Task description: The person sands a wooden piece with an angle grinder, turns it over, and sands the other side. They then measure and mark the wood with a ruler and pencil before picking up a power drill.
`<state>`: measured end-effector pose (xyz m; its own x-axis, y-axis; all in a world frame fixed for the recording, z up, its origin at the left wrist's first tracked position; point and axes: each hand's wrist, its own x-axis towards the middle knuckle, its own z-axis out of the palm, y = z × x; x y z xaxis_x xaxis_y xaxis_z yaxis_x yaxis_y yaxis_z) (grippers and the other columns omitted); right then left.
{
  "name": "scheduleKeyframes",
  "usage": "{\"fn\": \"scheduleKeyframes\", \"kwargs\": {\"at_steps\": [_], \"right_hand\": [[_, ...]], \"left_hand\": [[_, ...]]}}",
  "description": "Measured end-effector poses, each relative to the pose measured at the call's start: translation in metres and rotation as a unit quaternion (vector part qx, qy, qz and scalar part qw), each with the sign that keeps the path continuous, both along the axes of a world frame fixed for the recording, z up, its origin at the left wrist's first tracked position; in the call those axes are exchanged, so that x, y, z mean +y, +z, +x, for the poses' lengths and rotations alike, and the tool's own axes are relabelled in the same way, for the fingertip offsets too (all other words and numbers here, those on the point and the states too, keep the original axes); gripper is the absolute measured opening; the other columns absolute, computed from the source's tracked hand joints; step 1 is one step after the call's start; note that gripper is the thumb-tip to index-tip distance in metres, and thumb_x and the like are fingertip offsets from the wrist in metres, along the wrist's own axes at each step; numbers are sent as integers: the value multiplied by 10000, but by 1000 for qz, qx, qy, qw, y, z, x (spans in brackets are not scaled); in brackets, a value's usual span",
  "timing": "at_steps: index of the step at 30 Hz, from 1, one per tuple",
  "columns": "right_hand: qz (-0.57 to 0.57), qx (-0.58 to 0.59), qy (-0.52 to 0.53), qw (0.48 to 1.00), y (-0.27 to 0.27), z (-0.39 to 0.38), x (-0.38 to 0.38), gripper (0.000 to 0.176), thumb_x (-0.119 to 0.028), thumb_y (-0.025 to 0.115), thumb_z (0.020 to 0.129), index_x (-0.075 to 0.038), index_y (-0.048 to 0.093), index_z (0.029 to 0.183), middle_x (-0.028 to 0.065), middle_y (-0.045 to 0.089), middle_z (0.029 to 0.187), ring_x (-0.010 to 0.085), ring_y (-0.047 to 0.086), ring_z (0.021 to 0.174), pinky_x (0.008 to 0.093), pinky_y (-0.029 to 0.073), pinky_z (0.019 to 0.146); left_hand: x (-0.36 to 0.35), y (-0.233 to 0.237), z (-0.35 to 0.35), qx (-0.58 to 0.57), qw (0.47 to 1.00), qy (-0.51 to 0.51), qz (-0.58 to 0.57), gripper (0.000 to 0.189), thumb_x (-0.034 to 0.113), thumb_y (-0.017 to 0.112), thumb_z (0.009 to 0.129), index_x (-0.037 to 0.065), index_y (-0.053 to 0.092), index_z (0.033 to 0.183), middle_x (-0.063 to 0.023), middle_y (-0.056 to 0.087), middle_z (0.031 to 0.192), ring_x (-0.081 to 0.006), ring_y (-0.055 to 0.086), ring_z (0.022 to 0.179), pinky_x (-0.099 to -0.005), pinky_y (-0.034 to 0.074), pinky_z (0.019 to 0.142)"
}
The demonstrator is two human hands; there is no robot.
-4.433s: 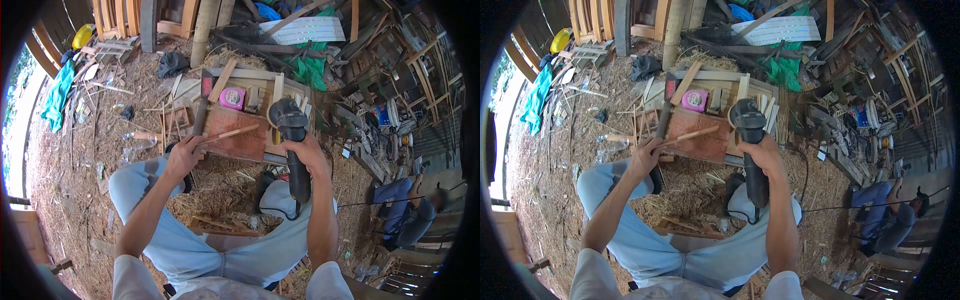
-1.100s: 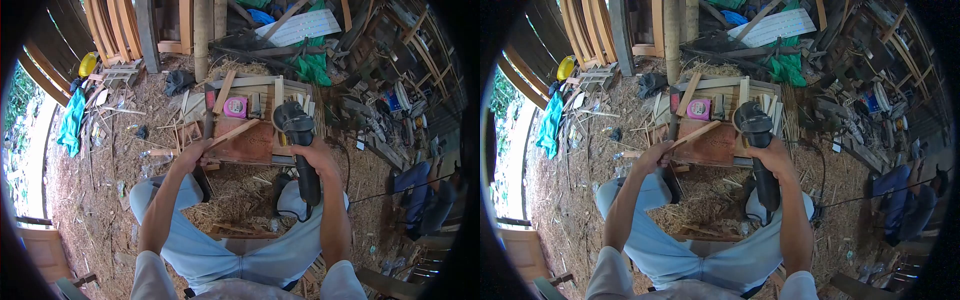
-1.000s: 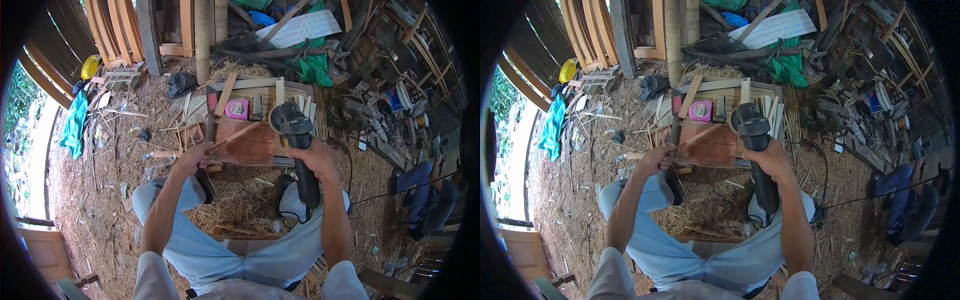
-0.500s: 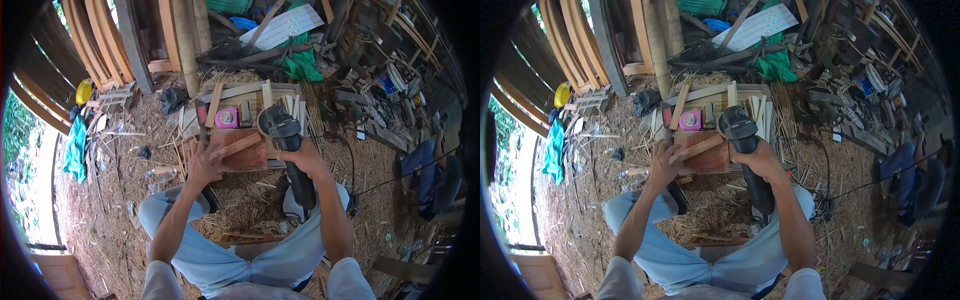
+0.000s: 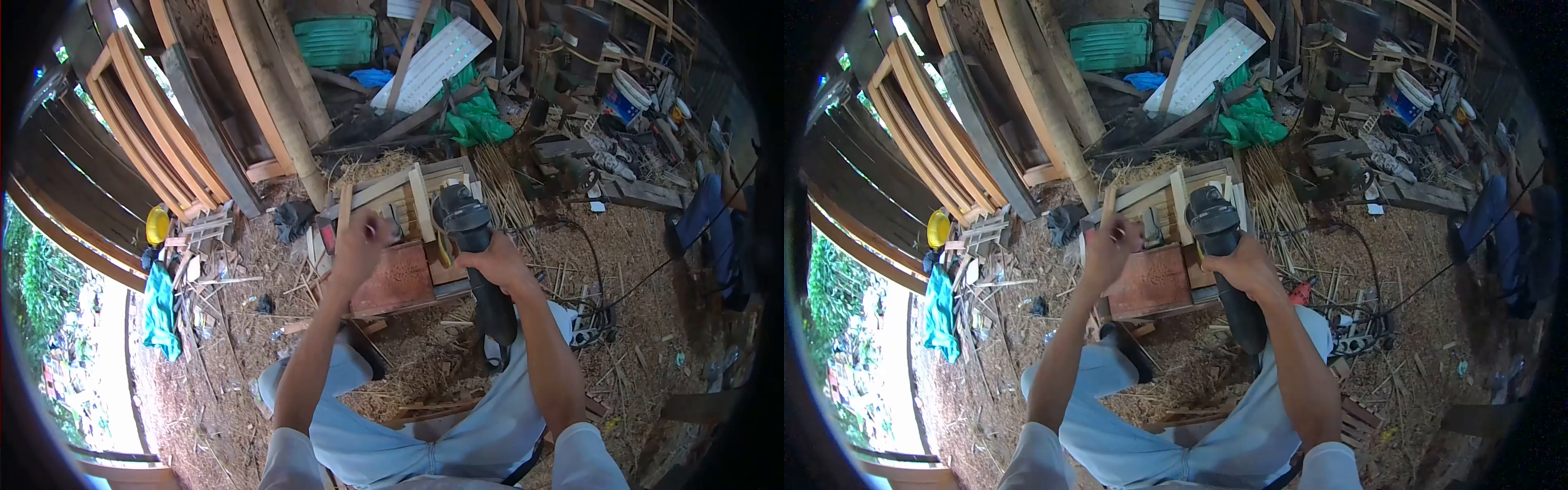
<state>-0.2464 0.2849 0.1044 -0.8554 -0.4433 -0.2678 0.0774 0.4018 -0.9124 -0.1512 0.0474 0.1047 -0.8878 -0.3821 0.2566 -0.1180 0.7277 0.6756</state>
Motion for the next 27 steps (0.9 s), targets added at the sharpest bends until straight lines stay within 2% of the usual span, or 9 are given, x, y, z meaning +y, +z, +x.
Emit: {"fn": "scheduleKeyframes", "kwargs": {"at_steps": [4, 6, 9, 11, 15, 18, 21, 25, 27], "right_hand": [[-30, -13, 30, 999, -4, 3, -2, 430, -219, 780, 589, 2, 638, 929, 118, 662, 818, 231, 641, 699, 380, 505, 632], [-18, -5, 36, 999, -8, 4, -4, 427, -223, 777, 596, -1, 636, 932, 121, 662, 830, 231, 643, 722, 382, 504, 648], [2, 10, 49, 999, -9, 10, -8, 430, -185, 772, 611, 2, 617, 966, 108, 645, 841, 212, 622, 716, 366, 501, 643], [16, 19, 67, 997, -9, 14, -11, 440, -143, 770, 619, 7, 601, 996, 91, 627, 838, 193, 600, 686, 348, 498, 621], [37, 21, 128, 991, -6, 28, -18, 459, -196, 776, 616, -3, 607, 997, 114, 646, 870, 224, 620, 752, 356, 496, 679], [31, 48, 162, 985, -5, 40, -26, 458, -253, 779, 609, -22, 624, 973, 147, 665, 888, 260, 638, 806, 368, 492, 737], [96, 110, 227, 963, 0, 51, -34, 552, -192, 796, 615, -12, 589, 1095, 135, 644, 940, 247, 611, 846, 348, 466, 818], [85, 68, 251, 962, 6, 62, -41, 575, -209, 800, 603, 2, 585, 1092, 146, 639, 956, 249, 607, 866, 345, 465, 818], [122, 111, 250, 954, 2, 64, -43, 576, -208, 800, 602, 14, 581, 1086, 142, 636, 956, 250, 608, 838, 351, 475, 794]], "left_hand": [[-18, 39, 38, 153, 984, 42, 78, 346, 45, 739, 755, 4, 592, 1066, -137, 658, 869, -145, 634, 782, -261, 485, 662], [-23, 20, 64, 99, 992, 56, 53, 293, 42, 739, 758, -4, 613, 1017, -146, 669, 917, -159, 648, 814, -267, 490, 678], [-25, -53, 94, 62, 996, 58, 22, 233, 34, 715, 771, -10, 628, 982, -140, 663, 893, -217, 659, 788, -308, 501, 675], [-20, -96, 109, 76, 993, 20, -91, 175, 32, 676, 787, -13, 638, 952, -161, 644, 852, -312, 647, 775, -376, 506, 676], [-5, -104, 115, 53, 996, 68, -18, 138, -20, 590, 801, -12, 604, 938, -204, 607, 871, -405, 592, 836, -440, 487, 709], [-4, -107, 116, 28, 995, 45, -85, 236, -76, 545, 759, -21, 563, 988, -215, 592, 933, -409, 572, 917, -449, 483, 763], [-5, -109, 116, 3, 995, 33, -91, 341, -111, 514, 703, -30, 534, 1034, -226, 580, 975, -409, 555, 965, -461, 476, 813], [-7, -106, 115, -1, 997, 46, -70, 363, -117, 514, 669, -35, 543, 1021, -231, 584, 970, -413, 559, 952, -465, 479, 818], [-7, -108, 115, -5, 997, 41, -64, 348, -122, 507, 679, -32, 549, 1012, -225, 591, 943, -413, 564, 934, -466, 483, 801]]}}
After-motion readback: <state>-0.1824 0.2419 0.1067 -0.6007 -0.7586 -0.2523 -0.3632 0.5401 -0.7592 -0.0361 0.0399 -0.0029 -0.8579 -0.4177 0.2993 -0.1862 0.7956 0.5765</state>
